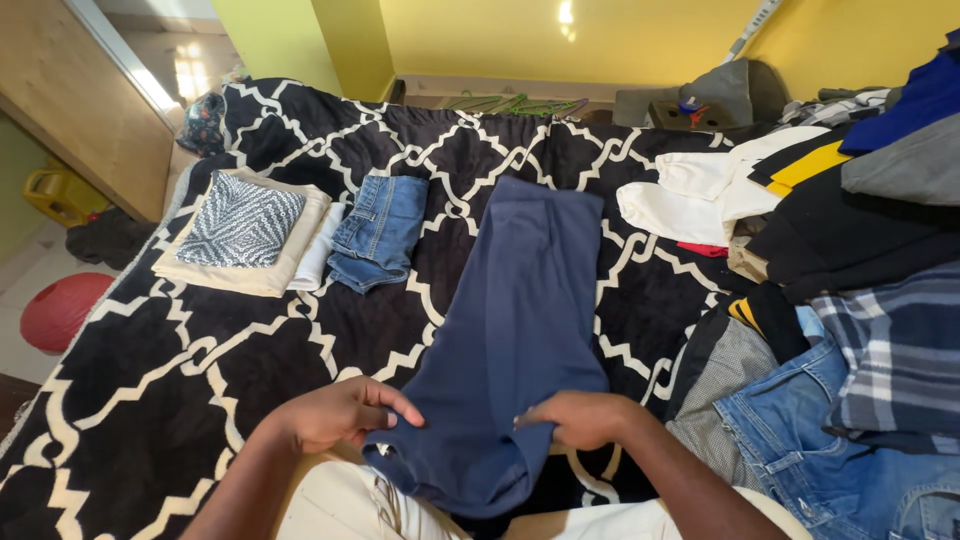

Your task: Folding and stacking various items of clothing on a bed

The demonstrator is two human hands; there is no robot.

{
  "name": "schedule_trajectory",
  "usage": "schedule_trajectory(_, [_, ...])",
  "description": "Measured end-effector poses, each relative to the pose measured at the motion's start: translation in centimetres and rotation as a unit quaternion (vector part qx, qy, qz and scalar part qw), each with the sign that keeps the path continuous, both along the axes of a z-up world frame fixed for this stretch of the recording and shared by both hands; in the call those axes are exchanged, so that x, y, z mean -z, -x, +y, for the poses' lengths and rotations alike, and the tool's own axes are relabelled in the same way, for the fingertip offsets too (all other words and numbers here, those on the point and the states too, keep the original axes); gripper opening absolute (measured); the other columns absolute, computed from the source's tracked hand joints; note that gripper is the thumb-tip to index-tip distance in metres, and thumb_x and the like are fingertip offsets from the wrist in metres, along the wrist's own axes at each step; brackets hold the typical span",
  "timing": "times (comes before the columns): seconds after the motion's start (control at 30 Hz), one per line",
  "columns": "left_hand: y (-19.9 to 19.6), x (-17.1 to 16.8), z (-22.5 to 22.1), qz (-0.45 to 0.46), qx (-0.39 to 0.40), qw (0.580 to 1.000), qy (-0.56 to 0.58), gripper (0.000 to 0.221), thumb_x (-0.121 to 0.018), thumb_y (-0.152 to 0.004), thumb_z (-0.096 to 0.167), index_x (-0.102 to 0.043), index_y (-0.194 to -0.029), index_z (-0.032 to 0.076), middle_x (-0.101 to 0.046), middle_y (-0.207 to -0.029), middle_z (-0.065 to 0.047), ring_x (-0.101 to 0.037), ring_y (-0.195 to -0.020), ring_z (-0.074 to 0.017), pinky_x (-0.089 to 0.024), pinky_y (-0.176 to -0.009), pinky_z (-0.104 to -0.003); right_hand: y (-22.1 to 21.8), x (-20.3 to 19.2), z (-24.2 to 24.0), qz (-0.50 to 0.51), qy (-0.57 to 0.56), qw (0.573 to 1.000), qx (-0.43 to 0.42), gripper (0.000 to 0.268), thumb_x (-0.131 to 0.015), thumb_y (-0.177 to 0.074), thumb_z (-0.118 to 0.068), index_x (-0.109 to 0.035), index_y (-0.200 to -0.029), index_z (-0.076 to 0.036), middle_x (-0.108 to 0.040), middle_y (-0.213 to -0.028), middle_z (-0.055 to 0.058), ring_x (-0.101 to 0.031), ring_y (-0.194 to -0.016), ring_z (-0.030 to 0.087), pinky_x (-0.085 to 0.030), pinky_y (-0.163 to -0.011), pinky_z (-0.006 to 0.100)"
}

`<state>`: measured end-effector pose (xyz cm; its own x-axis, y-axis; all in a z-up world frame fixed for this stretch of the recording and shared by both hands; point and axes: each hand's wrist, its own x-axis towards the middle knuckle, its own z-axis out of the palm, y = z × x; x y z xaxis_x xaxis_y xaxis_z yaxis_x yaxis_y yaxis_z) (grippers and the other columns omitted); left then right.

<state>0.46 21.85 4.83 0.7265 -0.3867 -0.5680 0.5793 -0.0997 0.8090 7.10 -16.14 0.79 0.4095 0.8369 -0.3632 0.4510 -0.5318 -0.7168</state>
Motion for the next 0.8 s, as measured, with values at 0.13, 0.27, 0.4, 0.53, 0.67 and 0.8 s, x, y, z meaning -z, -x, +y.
schedule_trajectory(0.13, [-1.6,-2.4,-0.9,-0.019,-0.052,0.994,0.099,0.032,-0.051,-0.091,-0.009,-0.074,-0.114,-0.009,-0.071,-0.076,-0.016,-0.071,-0.058,-0.0217,-0.064,-0.048,-0.031,-0.8,-0.6,-0.6,0.057,0.019,0.998,-0.004,0.056,-0.052,-0.086,-0.008,-0.066,-0.137,-0.028,-0.067,-0.139,0.000,-0.055,-0.136,0.024,-0.043,-0.117,0.041])
schedule_trajectory(0.27, [-8.1,-1.1,-2.6,0.028,-0.191,0.964,0.181,0.044,-0.047,-0.097,0.000,-0.061,-0.139,-0.004,-0.069,-0.101,-0.022,-0.076,-0.088,-0.0255,-0.065,-0.076,-0.035,-4.3,3.9,-3.4,0.206,-0.074,0.964,0.153,0.037,-0.068,-0.087,-0.016,-0.079,-0.122,-0.017,-0.080,-0.122,0.004,-0.071,-0.113,0.020,-0.057,-0.100,0.037])
schedule_trajectory(0.4, [-15.4,3.7,-5.2,0.029,-0.329,0.909,0.256,0.044,-0.047,-0.105,0.017,-0.036,-0.146,0.005,-0.065,-0.119,-0.029,-0.074,-0.103,-0.0390,-0.064,-0.089,-0.046,-7.7,10.1,-4.5,0.344,-0.192,0.797,0.458,0.059,-0.076,-0.092,-0.025,-0.057,-0.146,-0.011,-0.071,-0.128,0.013,-0.072,-0.109,0.030,-0.061,-0.088,0.049])
schedule_trajectory(0.53, [-18.1,11.2,-5.9,-0.050,-0.441,0.893,0.075,0.073,-0.062,-0.099,0.013,-0.016,-0.156,0.016,-0.059,-0.093,-0.013,-0.067,-0.079,-0.0273,-0.067,-0.081,-0.051,-8.3,9.9,-4.1,0.285,-0.152,0.750,0.578,0.049,-0.064,-0.099,-0.049,-0.060,-0.142,-0.026,-0.068,-0.098,0.005,-0.070,-0.079,0.023,-0.057,-0.060,0.037])
schedule_trajectory(0.67, [-18.0,16.2,-5.0,-0.143,-0.176,0.898,-0.378,0.070,-0.071,-0.087,0.048,-0.043,-0.144,0.018,-0.072,-0.122,-0.014,-0.066,-0.122,-0.0303,-0.055,-0.105,-0.046,-6.4,5.9,-1.7,0.227,-0.114,0.787,0.563,0.076,-0.073,-0.092,-0.057,-0.053,-0.147,-0.008,-0.069,-0.111,0.018,-0.070,-0.095,0.031,-0.059,-0.072,0.045])
schedule_trajectory(0.8, [-18.4,18.3,-6.3,-0.150,-0.131,0.881,-0.428,0.074,-0.077,-0.081,0.058,-0.054,-0.140,0.019,-0.071,-0.125,-0.010,-0.067,-0.121,-0.0269,-0.057,-0.101,-0.043,-8.1,10.1,-3.2,0.144,-0.095,0.816,0.552,0.056,-0.083,-0.086,-0.031,-0.065,-0.130,-0.003,-0.075,-0.106,0.021,-0.074,-0.093,0.033,-0.061,-0.070,0.046])
